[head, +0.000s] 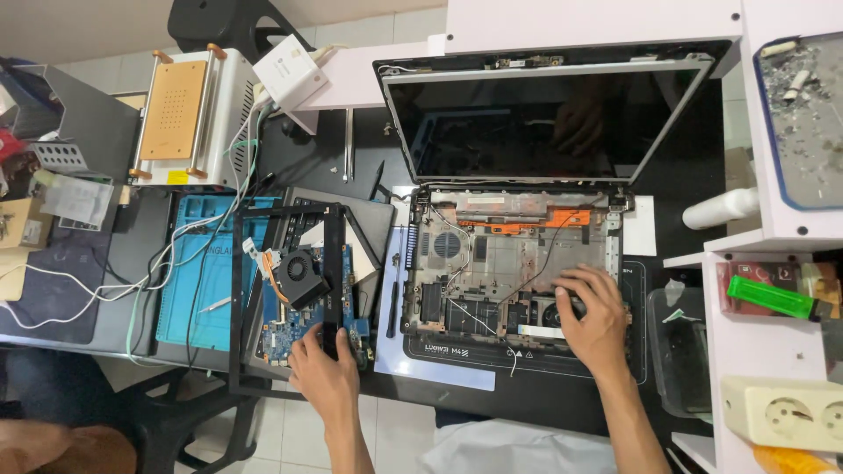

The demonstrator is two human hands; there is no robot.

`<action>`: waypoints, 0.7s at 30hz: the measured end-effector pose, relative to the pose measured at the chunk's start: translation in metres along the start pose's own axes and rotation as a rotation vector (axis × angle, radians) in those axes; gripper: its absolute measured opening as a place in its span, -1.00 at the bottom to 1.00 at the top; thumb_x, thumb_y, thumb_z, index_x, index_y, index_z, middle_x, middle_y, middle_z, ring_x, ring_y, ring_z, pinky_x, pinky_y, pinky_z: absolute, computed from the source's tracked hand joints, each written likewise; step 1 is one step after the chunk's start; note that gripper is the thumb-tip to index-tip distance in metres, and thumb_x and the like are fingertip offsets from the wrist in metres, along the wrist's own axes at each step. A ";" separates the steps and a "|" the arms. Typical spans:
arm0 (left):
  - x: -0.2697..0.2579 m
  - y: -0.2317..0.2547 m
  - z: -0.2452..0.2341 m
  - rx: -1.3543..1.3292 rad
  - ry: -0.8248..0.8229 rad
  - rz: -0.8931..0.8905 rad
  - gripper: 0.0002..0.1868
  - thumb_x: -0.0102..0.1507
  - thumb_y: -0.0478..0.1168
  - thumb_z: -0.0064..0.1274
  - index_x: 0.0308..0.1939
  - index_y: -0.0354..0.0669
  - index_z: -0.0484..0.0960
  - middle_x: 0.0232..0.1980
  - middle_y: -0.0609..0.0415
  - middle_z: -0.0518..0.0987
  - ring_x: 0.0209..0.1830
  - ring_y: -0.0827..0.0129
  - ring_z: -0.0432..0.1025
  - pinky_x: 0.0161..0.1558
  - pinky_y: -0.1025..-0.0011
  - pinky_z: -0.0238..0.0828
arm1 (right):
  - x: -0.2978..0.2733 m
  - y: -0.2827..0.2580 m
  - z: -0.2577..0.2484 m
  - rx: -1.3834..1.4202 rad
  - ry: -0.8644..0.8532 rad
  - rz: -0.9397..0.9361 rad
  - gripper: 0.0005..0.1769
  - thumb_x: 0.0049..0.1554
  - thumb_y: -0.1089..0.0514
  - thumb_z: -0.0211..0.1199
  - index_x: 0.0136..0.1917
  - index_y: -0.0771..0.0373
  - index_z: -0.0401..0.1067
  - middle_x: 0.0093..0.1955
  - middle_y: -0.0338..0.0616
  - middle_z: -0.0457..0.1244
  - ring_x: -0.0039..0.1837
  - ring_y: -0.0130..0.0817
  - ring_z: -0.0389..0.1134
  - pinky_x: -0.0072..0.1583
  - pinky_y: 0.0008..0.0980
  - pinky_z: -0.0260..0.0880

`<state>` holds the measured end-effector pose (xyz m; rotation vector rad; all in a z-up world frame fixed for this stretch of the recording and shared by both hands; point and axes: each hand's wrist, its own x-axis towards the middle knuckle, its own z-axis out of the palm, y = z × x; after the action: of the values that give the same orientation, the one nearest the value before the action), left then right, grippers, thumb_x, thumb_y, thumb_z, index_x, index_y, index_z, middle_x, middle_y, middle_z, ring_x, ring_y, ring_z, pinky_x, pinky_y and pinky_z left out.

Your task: The person works on the internal components of a disassembled laptop, manipulating wires and connectors near the cooling fan and motherboard. They then lift and reposition the screen assembly and handle the laptop's frame and bezel.

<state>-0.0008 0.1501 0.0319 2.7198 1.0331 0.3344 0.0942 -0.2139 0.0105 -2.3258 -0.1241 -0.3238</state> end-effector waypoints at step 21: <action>0.002 0.005 0.002 -0.021 -0.027 -0.029 -0.59 0.27 -0.02 0.17 0.12 -0.12 0.57 0.04 0.01 0.54 0.12 0.04 0.36 0.07 0.00 0.24 | 0.001 0.004 -0.001 0.042 0.012 -0.034 -0.85 0.14 0.22 0.27 -0.02 0.23 0.58 0.10 -0.12 0.38 0.34 -0.06 0.34 0.49 0.00 0.21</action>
<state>0.0039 0.1475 0.0316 2.6805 1.0551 0.3009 0.0958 -0.2175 0.0086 -2.2822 -0.1628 -0.3492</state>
